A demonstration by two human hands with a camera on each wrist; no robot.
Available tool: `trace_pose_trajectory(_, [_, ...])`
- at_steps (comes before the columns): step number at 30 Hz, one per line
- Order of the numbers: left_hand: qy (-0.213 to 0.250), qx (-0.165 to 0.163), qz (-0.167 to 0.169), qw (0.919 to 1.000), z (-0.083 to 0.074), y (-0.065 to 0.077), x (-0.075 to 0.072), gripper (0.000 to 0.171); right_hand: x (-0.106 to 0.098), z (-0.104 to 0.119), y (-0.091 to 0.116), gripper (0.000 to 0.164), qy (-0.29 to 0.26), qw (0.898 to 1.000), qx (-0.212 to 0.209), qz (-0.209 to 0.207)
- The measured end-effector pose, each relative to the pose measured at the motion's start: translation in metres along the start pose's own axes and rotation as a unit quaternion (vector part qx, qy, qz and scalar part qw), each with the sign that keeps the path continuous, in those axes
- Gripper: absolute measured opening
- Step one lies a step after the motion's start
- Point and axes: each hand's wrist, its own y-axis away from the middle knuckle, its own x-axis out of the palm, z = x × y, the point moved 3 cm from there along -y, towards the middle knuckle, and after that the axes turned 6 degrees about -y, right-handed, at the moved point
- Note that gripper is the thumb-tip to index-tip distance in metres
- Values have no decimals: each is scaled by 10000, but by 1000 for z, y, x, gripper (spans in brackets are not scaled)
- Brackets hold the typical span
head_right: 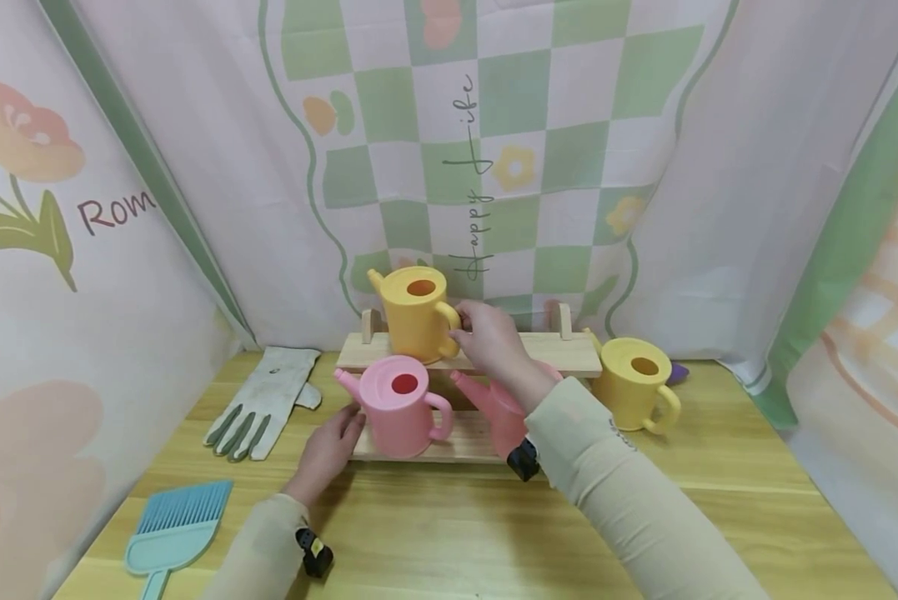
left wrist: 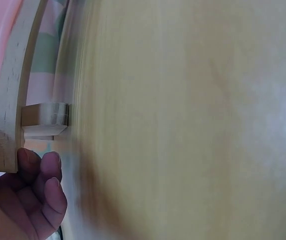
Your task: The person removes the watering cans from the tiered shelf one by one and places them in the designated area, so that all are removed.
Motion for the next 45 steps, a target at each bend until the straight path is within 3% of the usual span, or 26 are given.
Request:
trace_pose_trajectory(11, [77,-45,7,10000,0,0,2,50,-20,-13,11,24,-61,9981,-220,-568])
trace_pose_trajectory(19, [49,69,-95,9999,1,2,0,50,-54,-22,26,29,-433,9959,188,-776])
trace_pose_trajectory(31, [118,120,-45,9998,0,6,-1,50,-111,-45,65,27,-289,9887,59,-1469])
trace_pose_trajectory(41, [51,199,-68,9998,0,6,-3,50,-155,-82,101,35,-227,9862,395,-1589])
trace_pose_trajectory(45, [50,145,-2,9999,-2,6,-4,50,-173,-96,118,40,127,9829,645,-1721])
